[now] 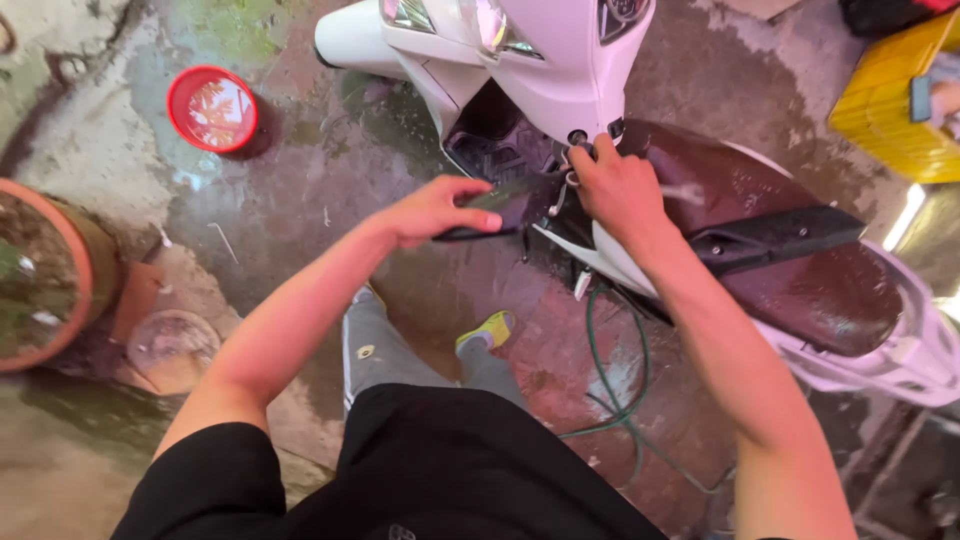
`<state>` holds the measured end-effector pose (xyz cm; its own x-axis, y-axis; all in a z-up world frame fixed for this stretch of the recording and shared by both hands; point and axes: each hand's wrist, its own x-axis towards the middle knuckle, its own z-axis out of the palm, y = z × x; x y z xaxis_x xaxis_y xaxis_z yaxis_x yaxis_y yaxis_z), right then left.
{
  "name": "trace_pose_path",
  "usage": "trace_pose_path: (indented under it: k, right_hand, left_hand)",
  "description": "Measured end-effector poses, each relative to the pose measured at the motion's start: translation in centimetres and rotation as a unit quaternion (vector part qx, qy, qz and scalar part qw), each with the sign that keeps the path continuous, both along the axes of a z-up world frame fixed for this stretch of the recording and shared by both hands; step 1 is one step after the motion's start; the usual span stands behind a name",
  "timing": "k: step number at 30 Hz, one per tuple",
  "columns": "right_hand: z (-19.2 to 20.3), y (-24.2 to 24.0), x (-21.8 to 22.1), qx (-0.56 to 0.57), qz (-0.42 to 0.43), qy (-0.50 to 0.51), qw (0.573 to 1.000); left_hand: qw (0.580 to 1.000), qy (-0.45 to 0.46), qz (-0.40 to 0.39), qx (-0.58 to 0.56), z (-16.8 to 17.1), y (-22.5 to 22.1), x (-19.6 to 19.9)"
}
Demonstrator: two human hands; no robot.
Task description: The person uses a wrench to tighten bolts on the handlebars of a white scooter. They work on both the left and right sides of the handlebars, securing the mirrors and other components.
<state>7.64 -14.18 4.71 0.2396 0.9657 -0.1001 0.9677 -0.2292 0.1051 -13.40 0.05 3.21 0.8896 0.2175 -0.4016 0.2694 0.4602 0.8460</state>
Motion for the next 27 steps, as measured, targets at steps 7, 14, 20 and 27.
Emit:
trace_pose_path:
  k: [7, 14, 20, 27]
  right_hand:
    - [-4.8, 1.3, 0.8, 0.210, -0.045, -0.009, 0.977]
    - [-4.2, 3.2, -4.0, 0.481, -0.305, 0.113, 0.814]
    - [-5.4, 3.6, -4.5, 0.537, -0.472, 0.178, 0.676]
    - [-3.0, 2.9, -2.8, 0.466, -0.292, 0.191, 0.813]
  left_hand:
    - [0.995, -0.034, 0.077, -0.048, 7.0, 8.9, 4.7]
    - [0.949, -0.082, 0.068, 0.298, 8.0, 2.0, 12.7]
    - [0.864, -0.223, -0.158, 0.423, 3.1, -1.2, 18.2]
    - [0.937, -0.239, -0.157, 0.200, 6.8, 3.8, 15.6]
